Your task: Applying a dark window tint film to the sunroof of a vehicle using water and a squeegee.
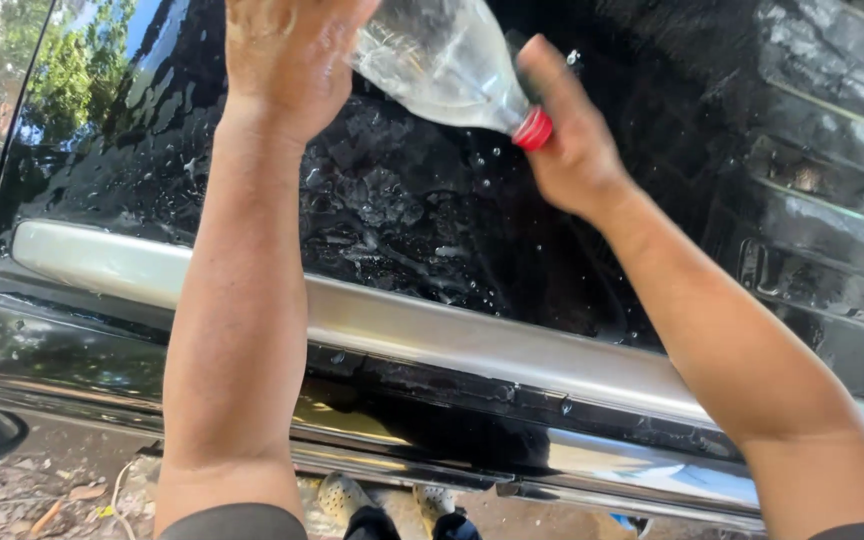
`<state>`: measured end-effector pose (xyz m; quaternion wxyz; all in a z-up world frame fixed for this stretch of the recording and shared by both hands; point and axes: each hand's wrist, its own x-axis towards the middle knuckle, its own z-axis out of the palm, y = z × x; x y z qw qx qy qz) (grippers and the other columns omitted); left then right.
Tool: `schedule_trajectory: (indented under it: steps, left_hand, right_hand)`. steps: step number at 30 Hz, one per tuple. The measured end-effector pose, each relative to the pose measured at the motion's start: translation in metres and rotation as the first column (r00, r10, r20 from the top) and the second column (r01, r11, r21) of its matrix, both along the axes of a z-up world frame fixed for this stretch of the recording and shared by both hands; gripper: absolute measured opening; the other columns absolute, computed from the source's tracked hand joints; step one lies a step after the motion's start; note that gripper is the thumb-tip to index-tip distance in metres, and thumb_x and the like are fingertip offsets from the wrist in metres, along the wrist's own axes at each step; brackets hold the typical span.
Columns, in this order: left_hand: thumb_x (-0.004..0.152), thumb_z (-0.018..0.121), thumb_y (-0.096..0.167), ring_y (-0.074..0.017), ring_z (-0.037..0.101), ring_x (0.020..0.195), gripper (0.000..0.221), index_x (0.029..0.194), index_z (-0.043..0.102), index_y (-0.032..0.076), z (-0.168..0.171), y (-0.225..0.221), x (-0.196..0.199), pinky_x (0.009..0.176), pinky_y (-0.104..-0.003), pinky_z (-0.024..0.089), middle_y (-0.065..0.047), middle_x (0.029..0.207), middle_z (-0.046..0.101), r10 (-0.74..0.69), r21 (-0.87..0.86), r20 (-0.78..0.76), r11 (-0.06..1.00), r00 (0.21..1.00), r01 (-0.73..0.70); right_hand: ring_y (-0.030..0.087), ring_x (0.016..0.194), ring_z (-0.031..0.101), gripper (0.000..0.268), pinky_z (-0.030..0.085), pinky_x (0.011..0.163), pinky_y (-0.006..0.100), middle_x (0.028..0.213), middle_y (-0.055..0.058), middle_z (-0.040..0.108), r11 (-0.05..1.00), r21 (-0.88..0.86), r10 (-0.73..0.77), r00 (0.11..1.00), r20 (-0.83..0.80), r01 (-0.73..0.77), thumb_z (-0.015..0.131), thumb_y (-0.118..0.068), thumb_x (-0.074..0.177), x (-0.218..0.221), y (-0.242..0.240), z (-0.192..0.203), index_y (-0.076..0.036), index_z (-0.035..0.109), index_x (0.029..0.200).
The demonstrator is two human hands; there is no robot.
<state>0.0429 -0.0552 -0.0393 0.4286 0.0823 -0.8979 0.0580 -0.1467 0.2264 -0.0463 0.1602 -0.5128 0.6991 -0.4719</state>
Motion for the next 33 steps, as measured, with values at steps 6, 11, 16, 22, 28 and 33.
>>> schedule_trajectory:
  steps: [6,11,16,22,28,33]
  left_hand:
    - [0.084,0.069,-0.003,-0.0213,0.042,0.142,0.068,0.137,0.067,0.038,0.009,0.005,-0.005,0.11,-0.046,0.035,0.006,0.153,0.054,-0.083,-0.044,0.044,0.995,0.996,0.085]
    - [0.093,0.071,0.004,-0.0172,0.037,0.147,0.049,0.133,0.065,0.032,0.012,0.007,-0.007,0.118,-0.047,0.032,0.007,0.156,0.051,-0.204,0.015,0.007,0.979,0.979,0.204]
    - [0.1,0.069,-0.001,-0.0267,0.055,0.129,0.051,0.141,0.063,0.029,-0.002,-0.002,-0.007,0.097,-0.052,0.041,0.003,0.142,0.059,-0.096,0.21,0.171,0.976,0.981,0.059]
    - [0.088,0.075,0.01,-0.0229,0.05,0.135,0.055,0.136,0.063,0.034,0.02,0.006,-0.001,0.102,-0.049,0.037,0.005,0.142,0.058,0.012,0.031,-0.018,0.999,1.0,-0.012]
    - [0.101,0.075,0.017,-0.0186,0.037,0.143,0.044,0.139,0.059,0.032,0.0,0.01,-0.008,0.11,-0.051,0.031,0.009,0.148,0.05,-0.047,0.101,-0.159,0.993,0.986,0.063]
    - [0.101,0.072,0.016,-0.0209,0.034,0.144,0.046,0.14,0.058,0.035,-0.006,0.012,-0.018,0.112,-0.052,0.029,0.008,0.15,0.048,-0.033,0.076,-0.032,0.996,0.999,0.036]
  right_hand:
    - [0.036,0.153,0.021,0.077,0.012,0.121,0.062,0.163,0.023,0.029,0.76,0.645,0.583,0.524,-0.621,-0.082,0.05,-0.045,0.097,0.055,0.065,0.029,-0.002,0.03,0.157]
    - [0.033,0.149,0.025,0.087,0.01,0.119,0.063,0.161,0.02,0.029,0.724,0.666,0.667,0.43,-0.608,-0.181,0.047,-0.059,0.088,0.056,0.061,0.03,-0.005,0.029,0.154]
    - [0.02,0.155,0.032,0.063,0.007,0.135,0.056,0.166,0.005,0.035,0.631,0.736,0.37,0.739,-0.563,0.245,0.046,-0.05,0.099,0.039,-0.048,0.033,-0.023,0.041,0.156]
    - [0.027,0.155,0.02,0.084,0.008,0.121,0.061,0.167,0.012,0.024,0.713,0.693,0.651,0.471,-0.596,-0.108,0.057,-0.046,0.088,0.064,0.097,0.019,-0.011,0.029,0.158]
    - [0.029,0.158,0.026,0.064,0.009,0.13,0.059,0.167,0.011,0.031,0.631,0.742,0.472,0.646,-0.6,0.228,0.046,-0.041,0.104,0.011,-0.024,0.018,-0.01,0.037,0.159]
    - [0.03,0.153,0.03,0.067,0.008,0.128,0.062,0.165,0.013,0.032,0.679,0.697,0.396,0.685,-0.612,0.229,0.051,-0.039,0.101,0.049,0.003,0.025,-0.011,0.035,0.16]
